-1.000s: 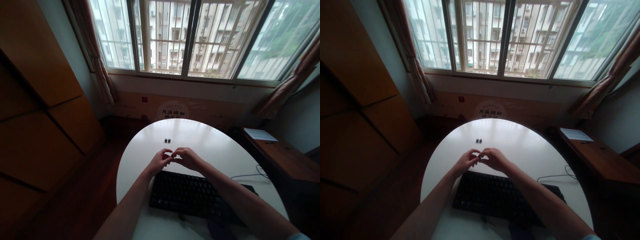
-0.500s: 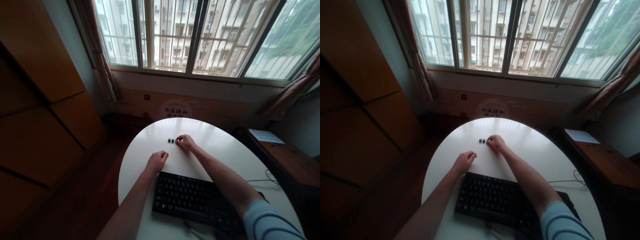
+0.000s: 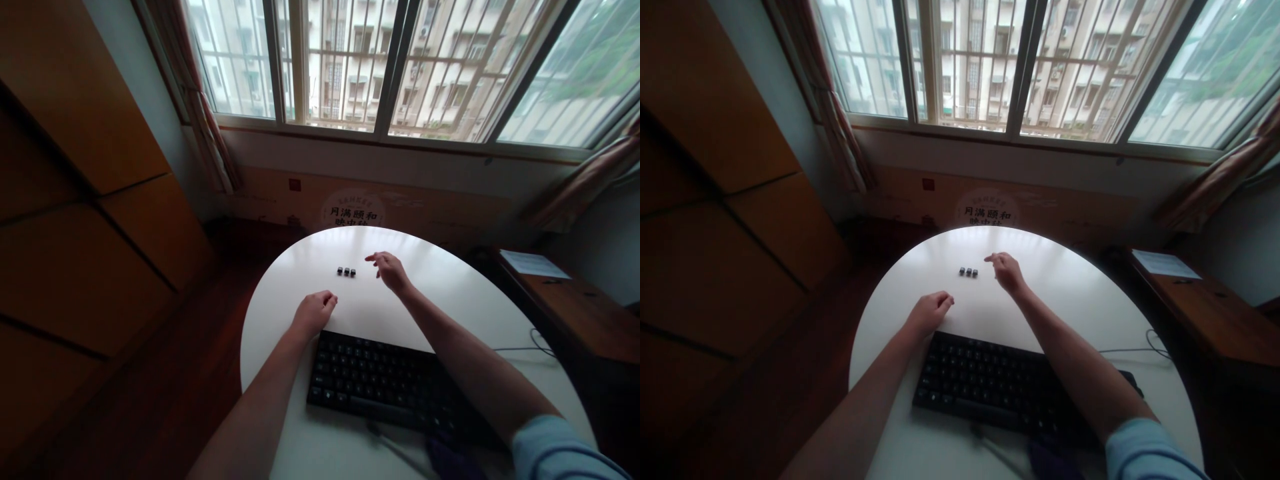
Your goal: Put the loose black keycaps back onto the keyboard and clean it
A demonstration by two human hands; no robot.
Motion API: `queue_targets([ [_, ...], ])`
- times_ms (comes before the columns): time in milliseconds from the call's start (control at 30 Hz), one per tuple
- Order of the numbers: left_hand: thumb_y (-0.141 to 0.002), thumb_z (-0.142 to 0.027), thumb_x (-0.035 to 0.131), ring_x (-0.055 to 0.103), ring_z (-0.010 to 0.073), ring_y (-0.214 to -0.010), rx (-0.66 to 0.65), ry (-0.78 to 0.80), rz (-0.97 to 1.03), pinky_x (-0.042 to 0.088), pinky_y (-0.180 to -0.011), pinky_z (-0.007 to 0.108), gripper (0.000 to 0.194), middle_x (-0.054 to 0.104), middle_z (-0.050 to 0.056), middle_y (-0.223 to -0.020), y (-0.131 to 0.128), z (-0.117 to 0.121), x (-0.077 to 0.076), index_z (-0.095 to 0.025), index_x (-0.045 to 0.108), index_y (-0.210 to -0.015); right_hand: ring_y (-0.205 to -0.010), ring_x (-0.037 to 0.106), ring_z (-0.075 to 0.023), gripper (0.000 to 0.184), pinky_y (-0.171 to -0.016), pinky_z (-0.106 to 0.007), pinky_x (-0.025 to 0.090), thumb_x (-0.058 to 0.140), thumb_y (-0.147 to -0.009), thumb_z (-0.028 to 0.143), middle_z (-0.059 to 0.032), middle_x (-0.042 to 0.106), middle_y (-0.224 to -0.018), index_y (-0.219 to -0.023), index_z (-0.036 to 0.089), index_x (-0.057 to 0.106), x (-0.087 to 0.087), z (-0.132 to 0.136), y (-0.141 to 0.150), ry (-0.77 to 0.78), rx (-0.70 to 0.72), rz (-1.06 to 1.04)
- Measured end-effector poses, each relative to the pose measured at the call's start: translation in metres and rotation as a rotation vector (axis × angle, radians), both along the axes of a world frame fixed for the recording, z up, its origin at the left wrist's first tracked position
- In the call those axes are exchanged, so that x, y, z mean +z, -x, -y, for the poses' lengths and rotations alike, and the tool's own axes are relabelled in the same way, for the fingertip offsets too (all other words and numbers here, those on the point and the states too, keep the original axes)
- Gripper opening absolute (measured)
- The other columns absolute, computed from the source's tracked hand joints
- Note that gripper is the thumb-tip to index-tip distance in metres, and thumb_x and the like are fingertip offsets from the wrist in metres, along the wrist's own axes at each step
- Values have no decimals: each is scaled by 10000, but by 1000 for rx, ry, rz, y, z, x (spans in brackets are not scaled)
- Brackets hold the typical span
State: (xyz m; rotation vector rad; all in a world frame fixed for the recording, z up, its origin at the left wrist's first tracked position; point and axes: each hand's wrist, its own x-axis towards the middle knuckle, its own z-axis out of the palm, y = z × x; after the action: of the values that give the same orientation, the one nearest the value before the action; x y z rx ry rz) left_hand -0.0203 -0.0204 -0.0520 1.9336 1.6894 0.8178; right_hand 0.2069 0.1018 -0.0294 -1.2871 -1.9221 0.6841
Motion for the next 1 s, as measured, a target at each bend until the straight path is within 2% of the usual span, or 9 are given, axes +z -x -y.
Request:
queue_targets([
  [67, -927, -306, 514, 610, 189, -731, -27, 4, -15, 401, -681, 280, 245, 700, 52, -788, -1, 1, 1, -178, 718, -881, -841, 637, -170, 725, -738, -276, 541, 163, -1018, 561, -120, 681, -922, -1018, 112, 731, 7, 28, -10, 81, 40, -85],
  [200, -883, -290, 562, 609, 181, -731, -153, 18, -39, 423, -681, 276, 194, 705, 39, -828, -6, 7, 4, -195, 731, -891, -446, 461, -98, 707, -472, -239, 488, 295, -939, 730, 22, 458, -507, -952, 133, 673, 16, 99, -25, 538, 260, -270],
  [333, -850, -288, 615, 616, 178, -784, -306, 15, -44, 434, -703, 263, 143, 698, 22, -841, -11, 13, 8, -212, 735, -866, -569, 583, -111, 499, -495, -230, 519, 627, -836, 649, 11, 614, -704, -991, 185, 525, 22, 144, -28, 770, 406, -389],
  [433, -830, -279, 646, 612, 172, -768, -381, 22, -39, 431, -701, 257, 118, 685, 16, -800, -13, 17, 11, -206, 737, -845, -779, 660, -151, 480, -628, -259, 563, 642, -842, 616, -58, 684, -891, -973, 181, 487, 18, 152, -23, 729, 468, -407],
  [500, -813, -260, 660, 609, 159, -745, -429, 38, -28, 428, -689, 245, 104, 681, 9, -789, -13, 18, 12, -200, 737, -848, -671, 632, -133, 501, -545, -227, 519, 547, -875, 672, -36, 659, -769, -922, 179, 470, 10, 151, -18, 649, 410, -400],
  [567, -799, -250, 674, 609, 147, -732, -477, 60, -15, 423, -672, 229, 98, 682, -2, -787, -12, 18, 13, -201, 737, -856, -475, 512, -91, 540, -396, -181, 378, 463, -882, 731, 16, 590, -631, -894, 191, 435, -1, 150, -12, 590, 330, -409],
  [667, -789, -253, 686, 603, 142, -714, -518, 96, -3, 408, -641, 221, 99, 683, -10, -774, -10, 18, 12, -203, 739, -856, -377, 360, -59, 573, -343, -167, 210, 427, -864, 775, 55, 513, -544, -876, 203, 396, -16, 149, -5, 548, 271, -434],
  [900, -787, -290, 695, 598, 152, -712, -521, 142, 18, 400, -631, 232, 130, 684, -2, -782, -7, 14, 6, -196, 737, -866, -404, 373, -77, 579, -374, -179, 217, 351, -872, 793, 45, 528, -574, -896, 215, 376, -17, 146, -8, 662, 341, -342],
  [1000, -786, -296, 698, 597, 154, -722, -519, 151, 24, 399, -637, 233, 134, 682, -3, -783, -7, 13, 5, -198, 736, -870, -483, 420, -93, 495, -457, -201, 314, 311, -954, 690, 35, 523, -602, -886, 207, 395, -12, 149, -11, 543, 399, -208],
])
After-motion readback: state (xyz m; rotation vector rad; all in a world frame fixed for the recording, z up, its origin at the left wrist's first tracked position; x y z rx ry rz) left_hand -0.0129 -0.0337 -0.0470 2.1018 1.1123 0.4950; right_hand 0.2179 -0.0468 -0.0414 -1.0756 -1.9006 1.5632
